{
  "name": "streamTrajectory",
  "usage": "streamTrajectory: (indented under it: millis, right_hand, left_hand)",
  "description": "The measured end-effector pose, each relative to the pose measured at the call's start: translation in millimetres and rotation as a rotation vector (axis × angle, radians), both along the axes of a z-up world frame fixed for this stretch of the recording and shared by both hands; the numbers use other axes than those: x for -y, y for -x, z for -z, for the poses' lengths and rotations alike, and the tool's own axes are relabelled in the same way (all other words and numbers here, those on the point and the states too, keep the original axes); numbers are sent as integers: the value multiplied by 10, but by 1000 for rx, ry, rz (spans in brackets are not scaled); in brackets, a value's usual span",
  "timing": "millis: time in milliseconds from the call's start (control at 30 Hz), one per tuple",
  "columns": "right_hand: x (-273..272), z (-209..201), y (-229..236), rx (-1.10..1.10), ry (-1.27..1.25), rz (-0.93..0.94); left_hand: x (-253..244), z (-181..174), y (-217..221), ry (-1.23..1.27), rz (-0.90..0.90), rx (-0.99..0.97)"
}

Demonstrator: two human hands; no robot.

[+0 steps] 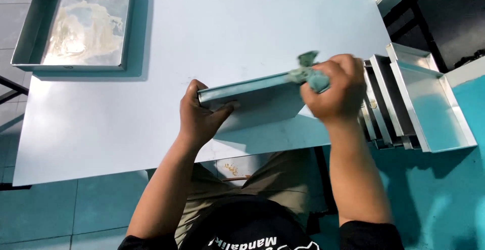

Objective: The person wipes a rectangular metal tray with a cloth, cleaning both the top and bottom surfaces. They flip the tray over to clean the other side and continue wiping until the tray appears clean.

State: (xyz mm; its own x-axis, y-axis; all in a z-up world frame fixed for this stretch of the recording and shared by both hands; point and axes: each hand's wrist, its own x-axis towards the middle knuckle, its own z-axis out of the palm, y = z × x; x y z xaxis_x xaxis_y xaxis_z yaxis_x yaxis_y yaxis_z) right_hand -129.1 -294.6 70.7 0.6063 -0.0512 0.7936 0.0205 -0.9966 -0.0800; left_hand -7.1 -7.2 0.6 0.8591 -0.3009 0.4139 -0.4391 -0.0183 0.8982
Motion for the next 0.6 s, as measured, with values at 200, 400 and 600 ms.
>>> streamTrajectory:
  millis: [200, 400, 600]
  right_hand:
    - [-1030, -154, -289, 44, 106, -244]
    - [-1372, -77, -377, 56, 135, -301]
    - [-403, 79, -227, 13, 40, -120]
  left_hand:
    - [65, 105, 39, -35, 1, -18]
    - [-41, 201, 32, -52, 0, -52]
    - [-94, -69, 12, -65, -51, 3]
